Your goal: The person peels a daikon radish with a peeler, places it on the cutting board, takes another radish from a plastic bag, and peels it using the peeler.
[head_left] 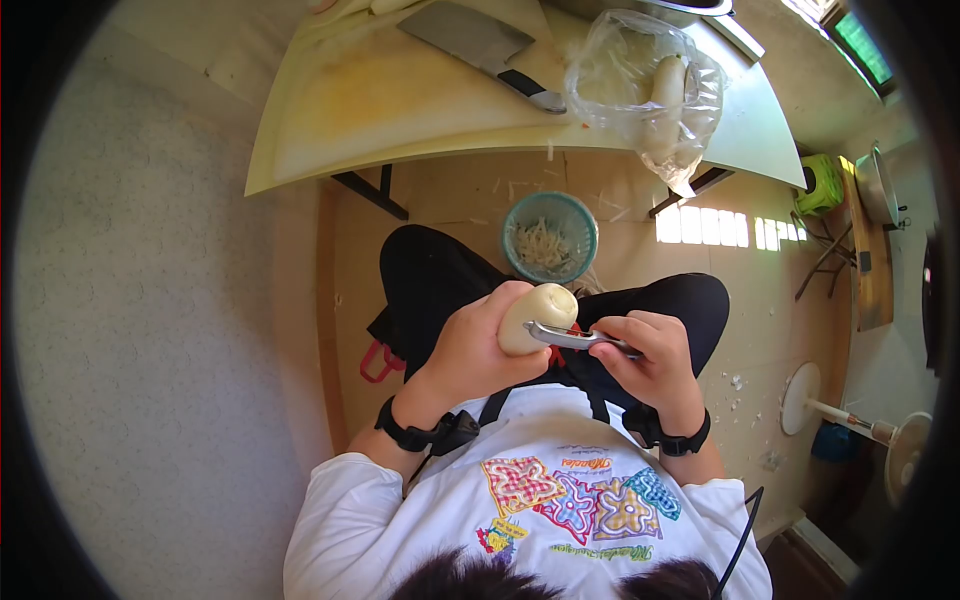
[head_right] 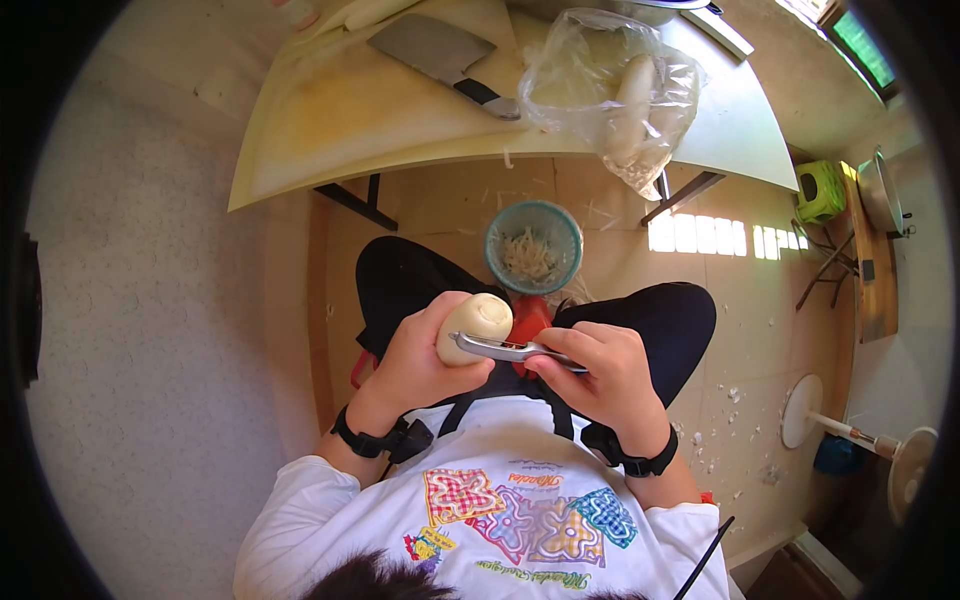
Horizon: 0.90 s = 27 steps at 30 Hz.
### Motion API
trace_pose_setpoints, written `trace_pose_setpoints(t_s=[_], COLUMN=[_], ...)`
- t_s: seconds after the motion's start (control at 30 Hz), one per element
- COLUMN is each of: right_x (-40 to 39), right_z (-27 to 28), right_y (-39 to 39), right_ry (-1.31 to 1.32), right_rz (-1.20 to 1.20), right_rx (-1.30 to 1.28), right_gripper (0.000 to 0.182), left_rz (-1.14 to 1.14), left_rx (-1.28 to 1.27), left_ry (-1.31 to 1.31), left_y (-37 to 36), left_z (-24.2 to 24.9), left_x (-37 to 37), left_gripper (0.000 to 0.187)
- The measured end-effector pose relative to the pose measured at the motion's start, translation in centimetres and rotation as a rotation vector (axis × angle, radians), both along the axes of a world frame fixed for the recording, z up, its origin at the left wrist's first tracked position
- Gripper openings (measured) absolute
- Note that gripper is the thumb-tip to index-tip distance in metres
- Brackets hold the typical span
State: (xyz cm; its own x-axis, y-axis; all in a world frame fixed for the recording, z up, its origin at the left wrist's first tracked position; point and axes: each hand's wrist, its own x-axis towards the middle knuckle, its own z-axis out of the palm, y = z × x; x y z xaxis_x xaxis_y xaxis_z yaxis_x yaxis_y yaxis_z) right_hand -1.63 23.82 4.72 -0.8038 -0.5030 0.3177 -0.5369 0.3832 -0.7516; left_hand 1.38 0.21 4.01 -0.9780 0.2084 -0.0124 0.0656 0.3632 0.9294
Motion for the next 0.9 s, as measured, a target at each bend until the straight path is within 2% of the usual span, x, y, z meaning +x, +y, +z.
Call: trace_pose_setpoints(t_s=[0.53, 0.6, 0.63, 0.7, 0.73, 0.8, 0.9], right_x=[-0.5, -1.2, -1.5, -1.7, -1.8, -1.5, -1.3], right_z=[-0.4, -0.5, -0.7, -2.3, -2.5, -2.8, -1.9], right_y=[0.1, -0.1, 0.2, 1.3, 1.7, 2.4, 2.7], right_ry=[-0.147, -0.269, -0.365, -0.491, -0.491, -0.635, -0.616], right_rz=[-0.022, -0.168, -0.178, -0.24, -0.23, -0.295, -0.249], right_rx=[-0.113, 0.011, -0.024, -0.104, -0.103, -0.285, -0.284], right_gripper=[0.013, 0.016, 0.017, 0.015, 0.015, 0.015, 0.013], left_rz=[-0.015, -0.126, -0.129, -0.067, -0.058, -0.048, -0.041], left_rx=[-0.059, -0.137, -0.137, 0.02, 0.02, -0.002, -0.003], left_ry=[-0.045, -0.001, -0.003, -0.052, -0.052, -0.025, -0.063], left_y=[0.3, 0.9, 1.0, 1.0, 0.8, 0.3, 0.3], left_z=[0.2, 0.8, 0.6, 0.0, 0.0, -0.1, -0.1], left_x=[0.1, 0.7, 0.7, 0.6, 0.5, 0.4, 0.2], left_gripper=[0.053, 0.053, 0.053, 0.053, 0.053, 0.054, 0.054])
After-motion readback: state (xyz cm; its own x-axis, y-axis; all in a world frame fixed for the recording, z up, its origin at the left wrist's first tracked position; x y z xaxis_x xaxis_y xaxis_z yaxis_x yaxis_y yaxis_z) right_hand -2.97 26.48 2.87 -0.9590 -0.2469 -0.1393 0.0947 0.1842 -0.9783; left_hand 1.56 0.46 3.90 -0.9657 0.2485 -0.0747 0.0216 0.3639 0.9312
